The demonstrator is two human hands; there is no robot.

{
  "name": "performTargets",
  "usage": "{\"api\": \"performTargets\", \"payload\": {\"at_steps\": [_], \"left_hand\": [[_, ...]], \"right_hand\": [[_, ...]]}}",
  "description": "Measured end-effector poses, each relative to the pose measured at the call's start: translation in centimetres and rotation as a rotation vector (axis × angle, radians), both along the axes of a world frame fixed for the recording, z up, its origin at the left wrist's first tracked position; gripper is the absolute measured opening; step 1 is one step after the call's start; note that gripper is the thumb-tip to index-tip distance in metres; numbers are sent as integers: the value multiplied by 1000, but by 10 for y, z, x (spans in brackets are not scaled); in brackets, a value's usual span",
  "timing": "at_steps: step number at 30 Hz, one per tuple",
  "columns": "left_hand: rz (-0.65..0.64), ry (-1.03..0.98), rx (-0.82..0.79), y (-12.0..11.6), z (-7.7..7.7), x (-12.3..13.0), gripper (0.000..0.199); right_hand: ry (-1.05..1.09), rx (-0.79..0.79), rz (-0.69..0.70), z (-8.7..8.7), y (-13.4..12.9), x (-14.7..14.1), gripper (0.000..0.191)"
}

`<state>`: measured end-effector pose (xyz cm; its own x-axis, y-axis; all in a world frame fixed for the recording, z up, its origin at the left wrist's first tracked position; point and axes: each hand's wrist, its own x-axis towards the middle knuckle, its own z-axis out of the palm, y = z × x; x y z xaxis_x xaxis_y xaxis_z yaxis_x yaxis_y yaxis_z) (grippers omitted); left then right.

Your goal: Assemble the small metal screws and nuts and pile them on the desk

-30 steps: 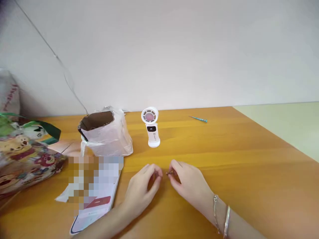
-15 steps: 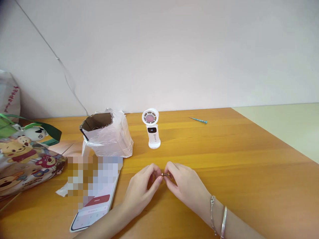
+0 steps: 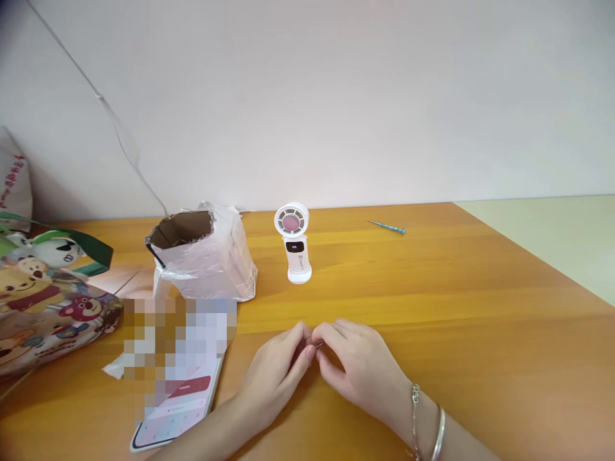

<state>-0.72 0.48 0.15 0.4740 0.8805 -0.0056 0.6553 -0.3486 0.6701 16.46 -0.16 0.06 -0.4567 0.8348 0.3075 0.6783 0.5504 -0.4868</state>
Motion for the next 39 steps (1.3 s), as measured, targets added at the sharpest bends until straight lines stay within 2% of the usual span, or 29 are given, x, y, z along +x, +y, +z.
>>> {"api": "performTargets", "payload": {"at_steps": [5, 7, 11, 16, 24, 29, 33, 39], "left_hand": [[-65, -25, 13, 0, -1, 1, 16], [-86, -14, 21, -1, -2, 2, 16], [-101, 0, 27, 0, -2, 4, 14], [-119, -38, 41, 1, -1, 2, 14], [-92, -184, -16, 0, -2, 0, 20], [-112, -202, -71, -1, 0, -1, 18], [-127, -207, -63, -1, 1, -1, 21], [-93, -131, 12, -1, 0, 4, 15]], "right_hand": [[-8, -39, 92, -1, 1, 3, 7], [-14, -6, 116, -5, 2, 4, 7], [-27, 75, 120, -13, 3, 4, 9], [-12, 78, 115, -16, 1, 0, 11], [192, -164, 129, -11, 0, -1, 12], [226, -224, 151, -6, 2, 4, 9], [159, -160, 155, -8, 3, 6, 10], [43, 78, 150, -16, 1, 1, 14]]}}
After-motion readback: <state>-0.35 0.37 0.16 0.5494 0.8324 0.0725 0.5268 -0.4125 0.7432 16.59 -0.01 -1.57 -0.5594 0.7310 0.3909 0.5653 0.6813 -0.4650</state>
